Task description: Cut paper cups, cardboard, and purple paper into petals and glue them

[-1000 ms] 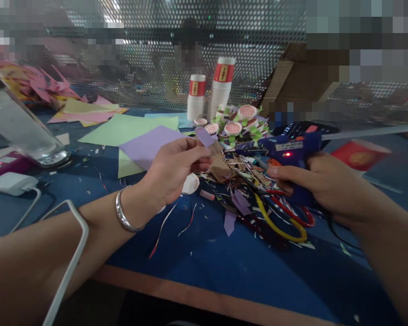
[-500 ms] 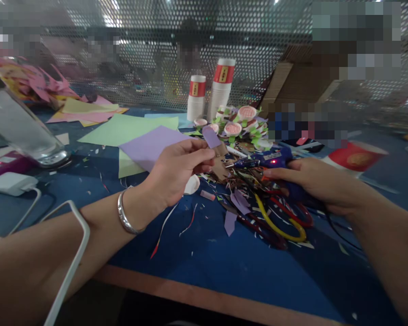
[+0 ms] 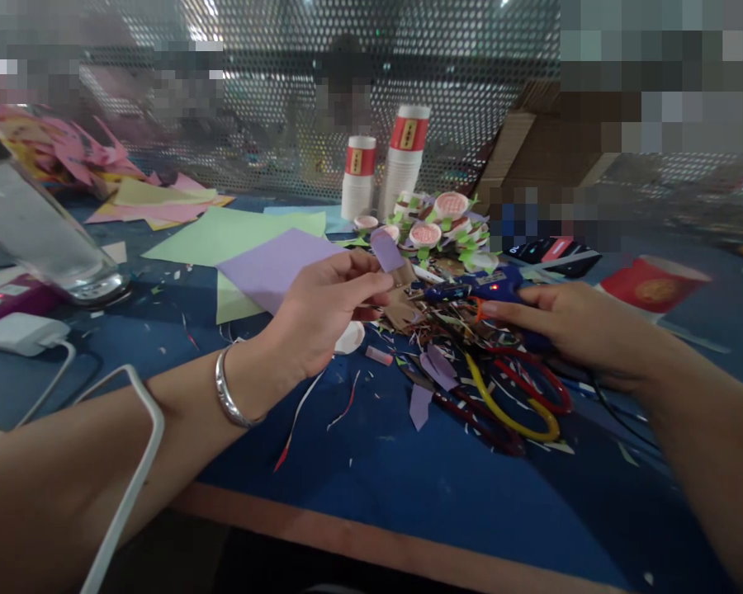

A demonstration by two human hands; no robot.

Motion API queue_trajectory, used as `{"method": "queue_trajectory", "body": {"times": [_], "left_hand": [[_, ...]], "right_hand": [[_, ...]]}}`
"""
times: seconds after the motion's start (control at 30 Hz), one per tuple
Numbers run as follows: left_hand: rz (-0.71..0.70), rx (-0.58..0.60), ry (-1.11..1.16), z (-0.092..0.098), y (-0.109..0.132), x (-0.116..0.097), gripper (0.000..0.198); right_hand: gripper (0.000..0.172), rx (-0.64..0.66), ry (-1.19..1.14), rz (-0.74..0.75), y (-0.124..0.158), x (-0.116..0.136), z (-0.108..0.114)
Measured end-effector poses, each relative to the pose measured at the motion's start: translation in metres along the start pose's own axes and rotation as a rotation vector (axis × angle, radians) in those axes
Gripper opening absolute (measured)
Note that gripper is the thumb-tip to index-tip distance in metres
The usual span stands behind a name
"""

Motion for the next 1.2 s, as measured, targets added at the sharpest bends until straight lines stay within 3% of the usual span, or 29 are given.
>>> {"method": "queue_trajectory", "body": {"times": [0.1,0.37,0.53,0.67,0.8,1.03,1.2], "left_hand": [[-0.014,-0.005,-0.02,0.002,0.0,0.0,0.011],[-0.01,0.001,-0.047,-0.002,0.001,-0.002,0.009],[-0.023,0.0,-0.077,-0.002,0.001,-0.005,0.009],[-0.06,-0.036,-0.053,0.003,-0.001,-0.008,0.009],[-0.1,-0.091,-0.012,0.007,-0.002,-0.012,0.01],[-0.129,-0.121,-0.032,0.01,0.0,-0.014,0.01],[-0.16,-0.166,-0.047,0.018,-0.003,-0.014,0.012]], "right_hand": [[0.051,0.095,0.061,-0.071,0.001,0.0,-0.004],[0.052,0.06,0.352,-0.033,-0.003,0.004,-0.002],[0.038,-0.08,0.364,-0.068,0.004,0.004,0.005],[0.031,-0.184,0.275,0.034,0.014,0.015,0.006],[0.023,-0.168,0.213,0.17,0.017,0.024,-0.001],[0.019,-0.186,0.192,0.224,0.014,0.023,-0.003],[0.015,-0.192,0.143,0.323,0.02,0.036,-0.01]]}}
Point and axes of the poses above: each hand's wrist, its own y-axis away from the middle knuckle, its own z-axis out of the back of the hand, x = y × z, the point moved 6 cm from there along -y, towards the middle knuckle, and after that the axes turned 11 degrees about x, right-handed, at the moved point
